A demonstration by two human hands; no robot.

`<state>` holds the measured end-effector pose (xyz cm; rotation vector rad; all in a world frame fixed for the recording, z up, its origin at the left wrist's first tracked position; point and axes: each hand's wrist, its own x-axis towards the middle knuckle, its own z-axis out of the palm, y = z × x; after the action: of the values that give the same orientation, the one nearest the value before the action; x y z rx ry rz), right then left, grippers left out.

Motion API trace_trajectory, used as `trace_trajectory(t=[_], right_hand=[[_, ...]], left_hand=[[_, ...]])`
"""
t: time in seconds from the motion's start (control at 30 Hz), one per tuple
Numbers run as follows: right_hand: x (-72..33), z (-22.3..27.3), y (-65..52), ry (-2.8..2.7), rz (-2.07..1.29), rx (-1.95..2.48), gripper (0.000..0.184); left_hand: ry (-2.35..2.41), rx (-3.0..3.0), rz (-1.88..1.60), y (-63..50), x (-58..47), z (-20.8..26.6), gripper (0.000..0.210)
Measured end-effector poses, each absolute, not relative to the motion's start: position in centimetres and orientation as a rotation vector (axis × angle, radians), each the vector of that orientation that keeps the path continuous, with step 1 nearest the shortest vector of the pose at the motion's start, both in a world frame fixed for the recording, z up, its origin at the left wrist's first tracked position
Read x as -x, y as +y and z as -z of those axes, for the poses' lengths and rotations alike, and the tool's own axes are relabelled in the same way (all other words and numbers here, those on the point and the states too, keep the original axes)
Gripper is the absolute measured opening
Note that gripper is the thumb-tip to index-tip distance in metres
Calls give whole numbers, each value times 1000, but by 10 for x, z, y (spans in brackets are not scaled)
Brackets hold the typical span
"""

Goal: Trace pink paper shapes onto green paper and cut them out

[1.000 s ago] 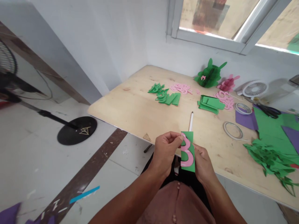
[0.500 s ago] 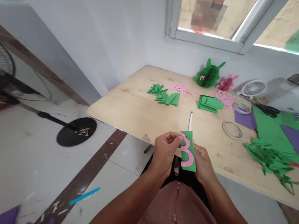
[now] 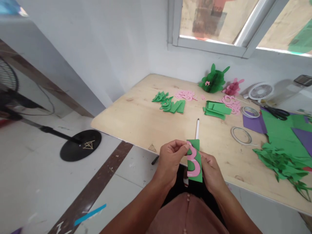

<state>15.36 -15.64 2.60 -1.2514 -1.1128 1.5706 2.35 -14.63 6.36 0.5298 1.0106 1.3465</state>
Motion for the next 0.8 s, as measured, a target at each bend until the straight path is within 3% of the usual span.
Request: trace_trajectory(t=[0.8], right_hand=[[-155, -24, -156, -1132, -1568, 1210, 48]], left_hand=[[1022, -608, -1345, -147, -23, -62, 11]])
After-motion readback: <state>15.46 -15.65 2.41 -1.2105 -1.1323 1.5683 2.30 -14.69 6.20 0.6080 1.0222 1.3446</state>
